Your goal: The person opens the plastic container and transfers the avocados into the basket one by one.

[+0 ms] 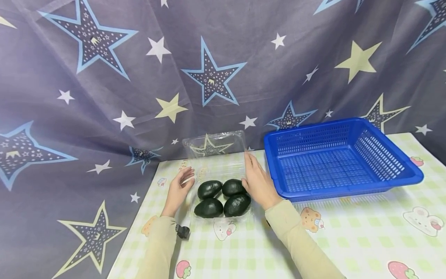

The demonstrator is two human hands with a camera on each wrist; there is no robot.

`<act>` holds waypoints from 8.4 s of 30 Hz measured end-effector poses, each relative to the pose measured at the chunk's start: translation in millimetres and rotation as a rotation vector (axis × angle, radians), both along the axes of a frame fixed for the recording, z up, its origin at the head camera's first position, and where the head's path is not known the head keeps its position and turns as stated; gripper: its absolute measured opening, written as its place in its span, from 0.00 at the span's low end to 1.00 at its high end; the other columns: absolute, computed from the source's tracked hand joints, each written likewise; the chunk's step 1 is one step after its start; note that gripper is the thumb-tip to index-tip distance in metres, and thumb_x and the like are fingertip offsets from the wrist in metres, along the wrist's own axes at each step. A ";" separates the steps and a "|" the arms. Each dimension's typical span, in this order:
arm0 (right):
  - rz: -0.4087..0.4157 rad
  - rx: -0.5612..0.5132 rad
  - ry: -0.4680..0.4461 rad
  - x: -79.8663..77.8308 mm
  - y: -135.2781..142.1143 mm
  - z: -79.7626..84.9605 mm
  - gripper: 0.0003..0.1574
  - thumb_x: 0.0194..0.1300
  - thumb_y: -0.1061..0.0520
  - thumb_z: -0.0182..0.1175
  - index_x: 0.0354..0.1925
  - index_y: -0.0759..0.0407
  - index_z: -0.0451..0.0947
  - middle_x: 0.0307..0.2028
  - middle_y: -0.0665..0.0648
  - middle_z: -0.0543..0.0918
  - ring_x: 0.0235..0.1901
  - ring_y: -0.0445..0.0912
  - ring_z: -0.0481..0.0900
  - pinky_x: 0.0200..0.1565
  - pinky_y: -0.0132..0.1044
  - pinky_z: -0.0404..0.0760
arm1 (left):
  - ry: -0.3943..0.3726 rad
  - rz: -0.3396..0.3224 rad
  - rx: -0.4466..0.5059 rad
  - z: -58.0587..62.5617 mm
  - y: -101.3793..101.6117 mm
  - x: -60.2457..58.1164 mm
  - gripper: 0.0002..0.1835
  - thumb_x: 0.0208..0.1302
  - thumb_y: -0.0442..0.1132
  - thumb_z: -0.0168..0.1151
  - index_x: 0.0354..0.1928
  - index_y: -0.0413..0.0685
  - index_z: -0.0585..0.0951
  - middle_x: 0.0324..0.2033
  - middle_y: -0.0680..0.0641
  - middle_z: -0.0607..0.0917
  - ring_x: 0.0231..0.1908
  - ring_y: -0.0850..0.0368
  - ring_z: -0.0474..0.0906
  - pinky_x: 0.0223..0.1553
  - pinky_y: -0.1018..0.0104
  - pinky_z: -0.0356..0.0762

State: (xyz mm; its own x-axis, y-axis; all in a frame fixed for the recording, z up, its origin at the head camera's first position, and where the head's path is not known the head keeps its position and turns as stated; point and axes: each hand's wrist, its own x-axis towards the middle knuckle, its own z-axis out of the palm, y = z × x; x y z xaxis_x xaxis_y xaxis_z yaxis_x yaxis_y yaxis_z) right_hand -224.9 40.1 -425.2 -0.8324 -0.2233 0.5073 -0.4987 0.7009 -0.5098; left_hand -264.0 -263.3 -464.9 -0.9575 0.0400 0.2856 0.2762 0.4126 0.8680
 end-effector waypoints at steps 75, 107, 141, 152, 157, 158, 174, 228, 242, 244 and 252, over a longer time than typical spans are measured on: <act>0.066 0.203 -0.288 -13.8 -50.0 -18.7 0.37 0.53 0.45 0.75 0.56 0.65 0.80 0.48 0.65 0.82 0.44 0.57 0.83 0.46 0.49 0.85 | -0.470 -0.058 0.068 21.2 -11.7 48.3 0.25 0.62 0.23 0.56 0.63 0.31 0.74 0.38 0.42 0.79 0.27 0.55 0.79 0.23 0.69 0.84; 0.050 0.100 -0.062 14.2 -3.7 33.7 0.36 0.54 0.44 0.72 0.56 0.63 0.80 0.46 0.62 0.82 0.38 0.54 0.83 0.39 0.47 0.86 | -0.466 -0.069 0.047 18.0 -13.4 45.4 0.25 0.62 0.25 0.56 0.63 0.32 0.74 0.38 0.42 0.80 0.26 0.57 0.78 0.24 0.65 0.86; -0.067 0.011 -0.062 36.2 71.5 43.6 0.36 0.56 0.50 0.69 0.60 0.64 0.78 0.47 0.64 0.81 0.40 0.58 0.82 0.40 0.54 0.84 | -0.456 -0.076 0.039 18.4 -14.6 47.2 0.26 0.62 0.25 0.56 0.64 0.31 0.73 0.39 0.42 0.79 0.27 0.58 0.78 0.25 0.66 0.85; -0.130 -0.008 -0.144 39.8 96.2 41.4 0.37 0.60 0.47 0.68 0.63 0.64 0.75 0.50 0.66 0.80 0.42 0.60 0.81 0.40 0.55 0.84 | -0.462 -0.084 0.038 18.9 -14.1 49.8 0.25 0.63 0.25 0.56 0.64 0.31 0.74 0.40 0.40 0.79 0.27 0.57 0.78 0.26 0.65 0.86; -0.164 0.024 -0.167 37.1 106.2 39.2 0.39 0.61 0.45 0.67 0.62 0.68 0.73 0.52 0.70 0.79 0.44 0.64 0.80 0.41 0.58 0.82 | -0.449 -0.078 0.036 20.0 -15.6 48.2 0.25 0.62 0.25 0.56 0.64 0.31 0.73 0.41 0.38 0.80 0.27 0.57 0.79 0.27 0.63 0.87; -0.172 0.039 -0.171 36.5 107.7 38.2 0.39 0.61 0.45 0.67 0.62 0.69 0.73 0.52 0.71 0.79 0.44 0.65 0.80 0.41 0.59 0.81 | -0.448 -0.076 0.033 20.2 -16.0 47.8 0.25 0.63 0.25 0.55 0.64 0.31 0.73 0.41 0.39 0.80 0.27 0.57 0.79 0.27 0.63 0.87; -0.223 0.199 -0.380 25.9 122.0 15.1 0.43 0.59 0.36 0.67 0.59 0.68 0.76 0.48 0.74 0.82 0.41 0.67 0.81 0.35 0.61 0.81 | -0.447 -0.094 0.048 17.7 -15.5 47.2 0.25 0.62 0.24 0.55 0.63 0.30 0.73 0.39 0.41 0.80 0.27 0.57 0.78 0.25 0.67 0.86; 0.017 0.062 -0.018 18.1 60.2 33.5 0.22 0.66 0.60 0.60 0.57 0.67 0.72 0.52 0.65 0.78 0.57 0.59 0.75 0.59 0.56 0.77 | -0.445 -0.093 0.064 16.0 -15.3 45.6 0.26 0.60 0.24 0.54 0.63 0.29 0.73 0.36 0.43 0.79 0.26 0.56 0.78 0.24 0.68 0.85; 0.132 0.192 0.063 23.3 19.9 24.4 0.27 0.63 0.58 0.66 0.57 0.67 0.73 0.50 0.62 0.78 0.51 0.54 0.77 0.53 0.47 0.82 | -0.456 -0.084 0.057 17.5 -16.5 47.0 0.26 0.61 0.25 0.55 0.64 0.33 0.73 0.40 0.40 0.80 0.27 0.56 0.79 0.27 0.64 0.86; 0.152 0.211 0.047 24.6 15.7 23.4 0.28 0.63 0.56 0.68 0.57 0.68 0.73 0.50 0.62 0.78 0.50 0.54 0.77 0.52 0.47 0.82 | -0.456 -0.080 0.050 18.0 -15.5 47.1 0.26 0.61 0.25 0.56 0.64 0.34 0.74 0.40 0.41 0.80 0.28 0.55 0.79 0.27 0.64 0.86; 0.222 0.241 -0.158 28.8 1.4 11.0 0.42 0.62 0.39 0.67 0.63 0.65 0.72 0.58 0.63 0.77 0.61 0.59 0.75 0.62 0.52 0.78 | -0.454 -0.089 0.062 17.6 -14.7 45.3 0.27 0.61 0.25 0.55 0.65 0.32 0.72 0.38 0.42 0.80 0.28 0.54 0.79 0.27 0.62 0.87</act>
